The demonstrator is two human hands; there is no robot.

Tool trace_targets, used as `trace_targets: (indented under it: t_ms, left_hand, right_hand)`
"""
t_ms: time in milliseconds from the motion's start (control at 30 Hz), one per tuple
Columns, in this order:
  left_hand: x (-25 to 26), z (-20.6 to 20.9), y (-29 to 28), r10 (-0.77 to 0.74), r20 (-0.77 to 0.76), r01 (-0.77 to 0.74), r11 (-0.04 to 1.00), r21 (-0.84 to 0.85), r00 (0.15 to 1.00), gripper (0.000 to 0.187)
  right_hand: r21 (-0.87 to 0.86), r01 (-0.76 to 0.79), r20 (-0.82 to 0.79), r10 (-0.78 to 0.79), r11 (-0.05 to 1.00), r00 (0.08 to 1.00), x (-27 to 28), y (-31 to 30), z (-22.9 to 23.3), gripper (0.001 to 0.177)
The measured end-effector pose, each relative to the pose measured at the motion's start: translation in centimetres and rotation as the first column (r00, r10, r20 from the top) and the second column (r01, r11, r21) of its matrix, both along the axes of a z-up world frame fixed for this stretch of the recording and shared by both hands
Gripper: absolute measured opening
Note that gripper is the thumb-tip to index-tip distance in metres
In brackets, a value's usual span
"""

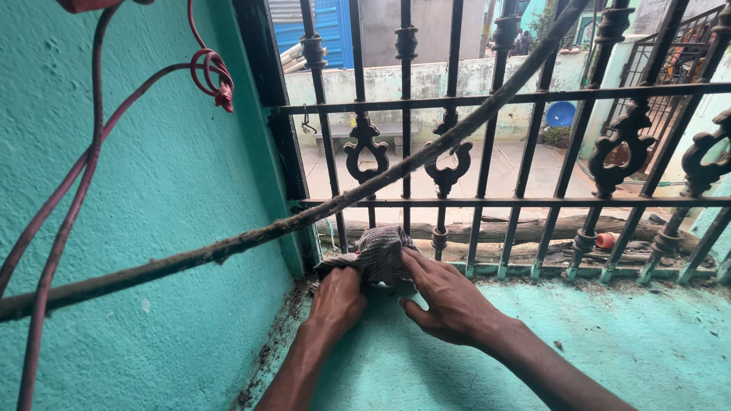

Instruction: The person wipes the horizontal and vertical bars of a metal window grille using a cloth, moving their hands across different sections of the frame.

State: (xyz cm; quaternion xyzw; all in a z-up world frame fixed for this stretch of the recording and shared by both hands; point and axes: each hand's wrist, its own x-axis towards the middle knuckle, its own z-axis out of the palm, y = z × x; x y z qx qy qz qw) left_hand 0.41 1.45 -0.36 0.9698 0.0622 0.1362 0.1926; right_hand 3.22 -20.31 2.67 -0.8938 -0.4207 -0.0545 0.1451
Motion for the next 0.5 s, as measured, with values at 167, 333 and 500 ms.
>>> trace_targets:
  t_ms: [167, 333, 500]
  left_hand:
    - [-0.2, -0.8, -1.2, -0.008, -0.056, 0.016, 0.991, 0.136, 0.998, 0.022]
    - [-0.5, 1.6, -2.0, -0.1, -0.116, 0.104, 0.994, 0.03, 0.988, 0.019]
    - [0.4, -0.1, -5.2, -0.152, -0.08, 0.158, 0.984, 0.082, 0.985, 0.016]
  right_hand:
    - [0.071, -0.001, 0.076, -0.004, 0.997, 0.997, 0.8, -1.6, 0.0, 0.081]
    - [0.106, -0.015, 0.065, 0.009, 0.994, 0.998, 0.3, -1.7, 0.5, 0.081]
    - [0.17, 0.036, 0.049, -0.045, 0.985, 0.998, -0.1, -2.4, 1.1, 0.083]
